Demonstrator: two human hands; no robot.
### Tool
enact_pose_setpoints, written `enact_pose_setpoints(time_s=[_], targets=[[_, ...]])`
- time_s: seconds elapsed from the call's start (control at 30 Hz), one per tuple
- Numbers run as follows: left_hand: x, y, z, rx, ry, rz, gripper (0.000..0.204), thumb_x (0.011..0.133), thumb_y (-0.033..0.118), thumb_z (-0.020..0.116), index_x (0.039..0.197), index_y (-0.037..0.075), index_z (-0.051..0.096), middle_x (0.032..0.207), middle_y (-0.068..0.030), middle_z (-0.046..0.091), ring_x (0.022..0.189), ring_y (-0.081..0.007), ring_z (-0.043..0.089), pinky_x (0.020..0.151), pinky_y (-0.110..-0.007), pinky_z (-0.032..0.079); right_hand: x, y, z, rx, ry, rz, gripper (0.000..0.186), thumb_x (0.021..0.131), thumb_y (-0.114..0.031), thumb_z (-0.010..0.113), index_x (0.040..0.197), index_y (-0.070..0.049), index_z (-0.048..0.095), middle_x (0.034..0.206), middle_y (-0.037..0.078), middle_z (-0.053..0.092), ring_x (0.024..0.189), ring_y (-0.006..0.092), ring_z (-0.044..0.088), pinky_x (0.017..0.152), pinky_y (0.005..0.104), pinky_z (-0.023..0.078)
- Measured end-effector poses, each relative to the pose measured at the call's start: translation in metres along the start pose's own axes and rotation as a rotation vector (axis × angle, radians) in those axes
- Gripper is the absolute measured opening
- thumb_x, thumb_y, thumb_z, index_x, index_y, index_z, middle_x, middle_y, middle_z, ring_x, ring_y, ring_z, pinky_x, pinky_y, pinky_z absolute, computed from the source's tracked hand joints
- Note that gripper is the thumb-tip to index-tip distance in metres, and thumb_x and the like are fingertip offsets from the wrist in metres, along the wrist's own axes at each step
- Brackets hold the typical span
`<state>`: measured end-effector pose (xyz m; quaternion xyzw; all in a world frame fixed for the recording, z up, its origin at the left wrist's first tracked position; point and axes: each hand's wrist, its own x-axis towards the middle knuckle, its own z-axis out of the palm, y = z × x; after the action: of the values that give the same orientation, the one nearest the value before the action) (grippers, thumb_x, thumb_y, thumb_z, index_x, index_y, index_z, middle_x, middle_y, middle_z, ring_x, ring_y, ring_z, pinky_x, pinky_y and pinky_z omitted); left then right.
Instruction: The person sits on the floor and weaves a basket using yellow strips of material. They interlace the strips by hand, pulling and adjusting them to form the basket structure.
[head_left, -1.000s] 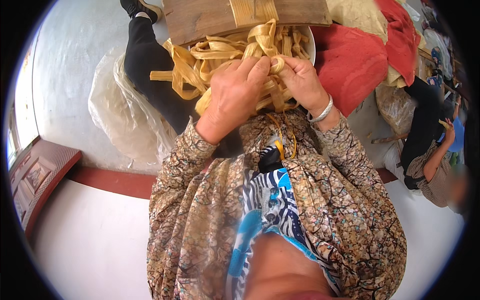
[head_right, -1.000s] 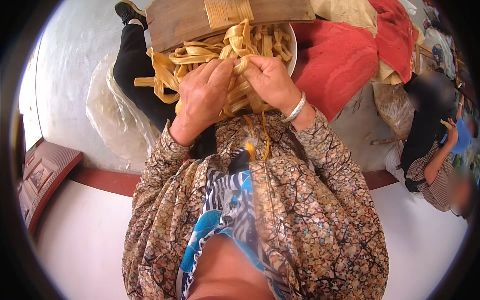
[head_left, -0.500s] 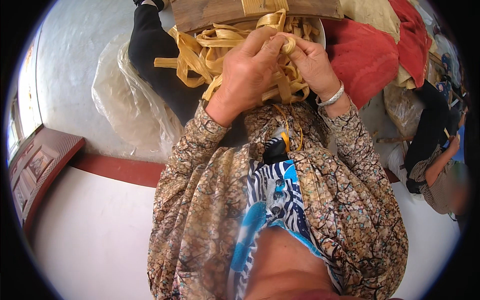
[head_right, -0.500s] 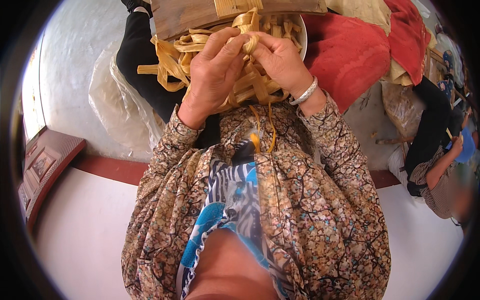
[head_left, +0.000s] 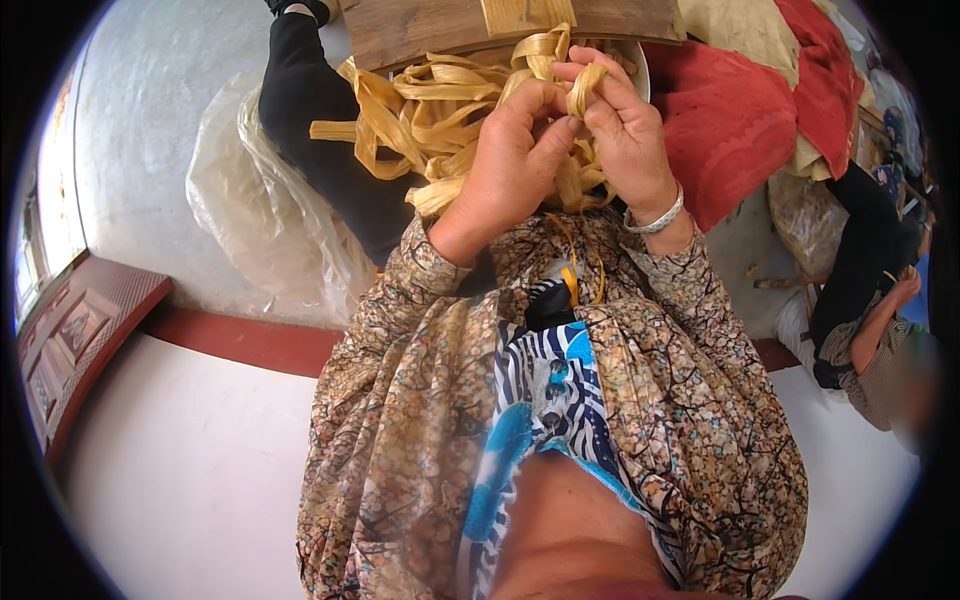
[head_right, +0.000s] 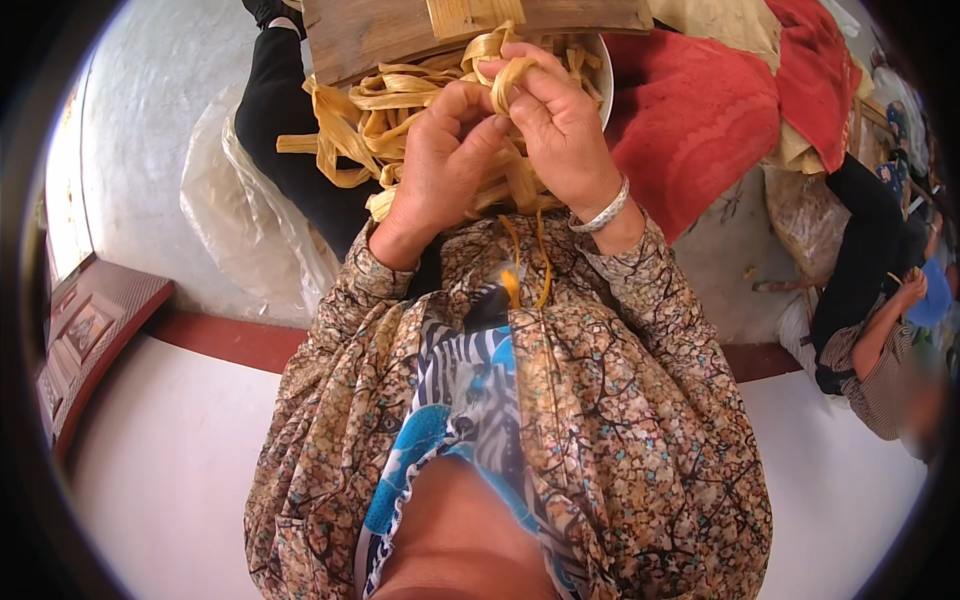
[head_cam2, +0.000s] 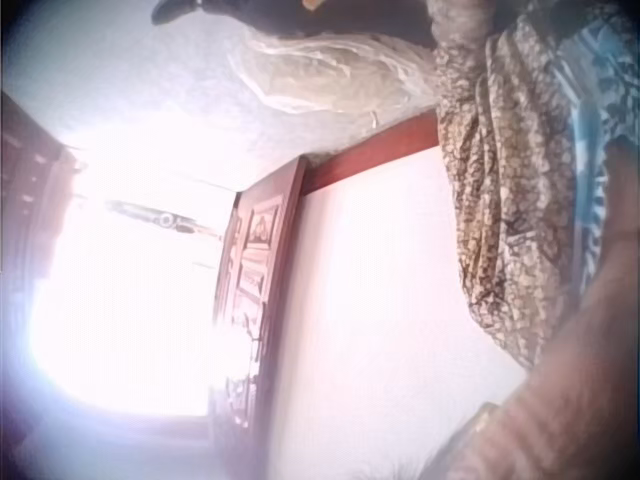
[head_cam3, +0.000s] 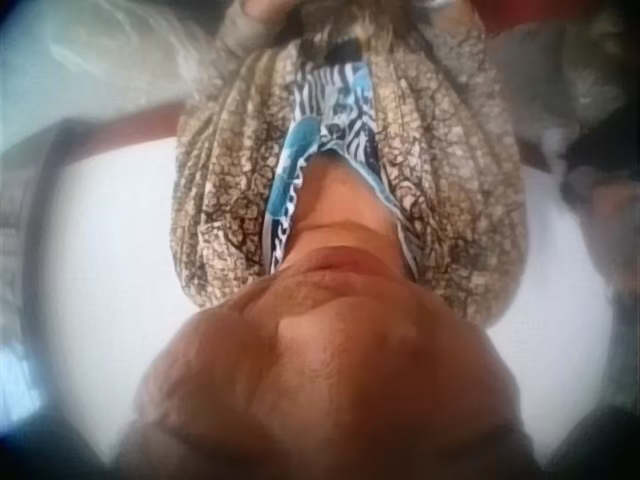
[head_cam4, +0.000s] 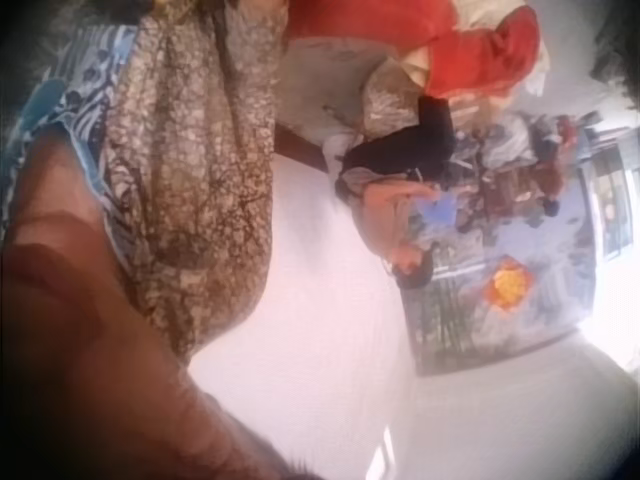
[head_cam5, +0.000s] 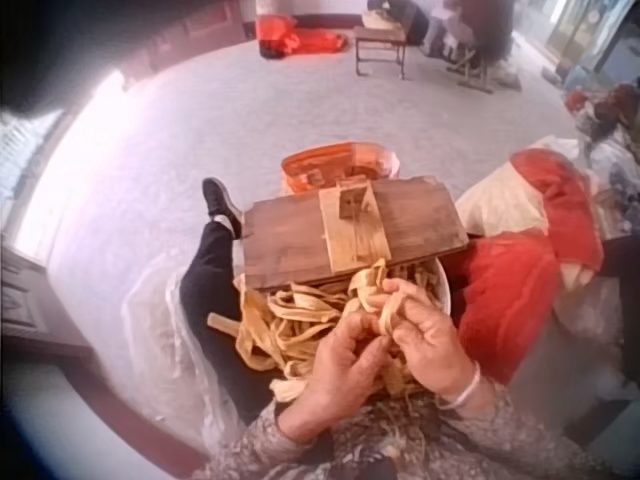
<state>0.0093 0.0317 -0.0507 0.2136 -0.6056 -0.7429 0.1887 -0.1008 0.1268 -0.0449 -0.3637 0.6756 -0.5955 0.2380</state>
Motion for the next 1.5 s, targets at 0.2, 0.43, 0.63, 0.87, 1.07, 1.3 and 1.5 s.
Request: enact_pose_setpoints(time_s=[0.2,0.43,0.63,0.87,1.07,1.3,1.5], targets=[[0.006,-0.004,-0.007,-0.684,-0.203,-0.483,0.009,0.094,0.011,0.059,0.099,0.004,0.061,0.078,0.0028,0.056,0.057,-0.0021,0.041,0.050,-0.016,0.032,0.011,-0.001,-0.001,-0.216,0.008,-0.162,0.024,0.091,-0.006,0.061,0.113,-0.006,0.068,0.118,0.011,0.059,0.108,0.0205,0.059,0.091,0.0270,0.047],[0.012,-0.018,-0.009,-0.119,-0.139,-0.104,0.008,0.090,0.007,0.061,0.095,0.002,0.066,0.085,-0.0001,0.058,0.062,-0.0102,0.053,0.052,-0.025,0.043,0.024,-0.018,-0.014,-0.706,-0.020,-0.439,0.012,0.087,-0.014,0.067,0.094,-0.005,0.069,0.095,0.006,0.065,0.082,0.0246,0.064,0.074,0.0293,0.049],[0.011,-0.008,-0.013,0.806,0.064,0.556,0.026,0.072,0.003,0.067,0.098,0.006,0.068,0.091,-0.0079,0.057,0.069,-0.0257,0.062,0.057,-0.036,0.050,0.002,-0.010,-0.022,-0.609,-0.193,-0.022,0.018,0.091,-0.021,0.063,0.084,-0.005,0.065,0.082,0.002,0.065,0.071,0.0213,0.061,0.062,0.0286,0.045],[0.008,-0.003,-0.015,0.754,0.006,0.628,0.036,0.069,0.005,0.069,0.105,0.006,0.067,0.097,-0.0089,0.056,0.073,-0.0254,0.064,0.059,-0.035,0.051,-0.019,0.006,-0.016,0.772,-0.130,0.728,0.020,0.097,-0.010,0.051,0.109,0.002,0.061,0.103,0.005,0.065,0.091,0.0127,0.063,0.080,0.0281,0.052],[0.005,0.016,-0.019,0.662,-0.135,0.394,0.035,0.075,0.011,0.069,0.109,0.006,0.064,0.093,-0.0131,0.060,0.077,-0.0311,0.063,0.061,-0.040,0.051,-0.008,-0.009,-0.006,0.860,-0.063,0.663,0.022,0.093,0.000,0.048,0.110,0.005,0.062,0.113,0.007,0.062,0.102,0.0156,0.061,0.091,0.0267,0.049],[0.016,0.024,-0.007,0.678,-0.059,0.145,0.027,0.093,0.021,0.054,0.111,0.001,0.059,0.082,-0.0139,0.063,0.068,-0.0281,0.062,0.061,-0.035,0.049,0.000,-0.009,0.007,-0.132,0.023,-0.062,0.015,0.086,0.009,0.054,0.094,0.005,0.066,0.116,0.009,0.056,0.098,0.0159,0.056,0.084,0.0237,0.046],[0.002,0.008,-0.008,-0.190,-0.143,-0.248,0.034,0.103,0.029,0.045,0.097,0.000,0.061,0.068,0.0056,0.043,0.057,-0.0064,0.038,0.052,-0.022,0.037,0.015,0.002,-0.006,0.028,0.179,-0.059,0.009,0.086,0.002,0.061,0.091,0.004,0.069,0.113,0.008,0.056,0.092,0.0131,0.055,0.080,0.0241,0.046]])
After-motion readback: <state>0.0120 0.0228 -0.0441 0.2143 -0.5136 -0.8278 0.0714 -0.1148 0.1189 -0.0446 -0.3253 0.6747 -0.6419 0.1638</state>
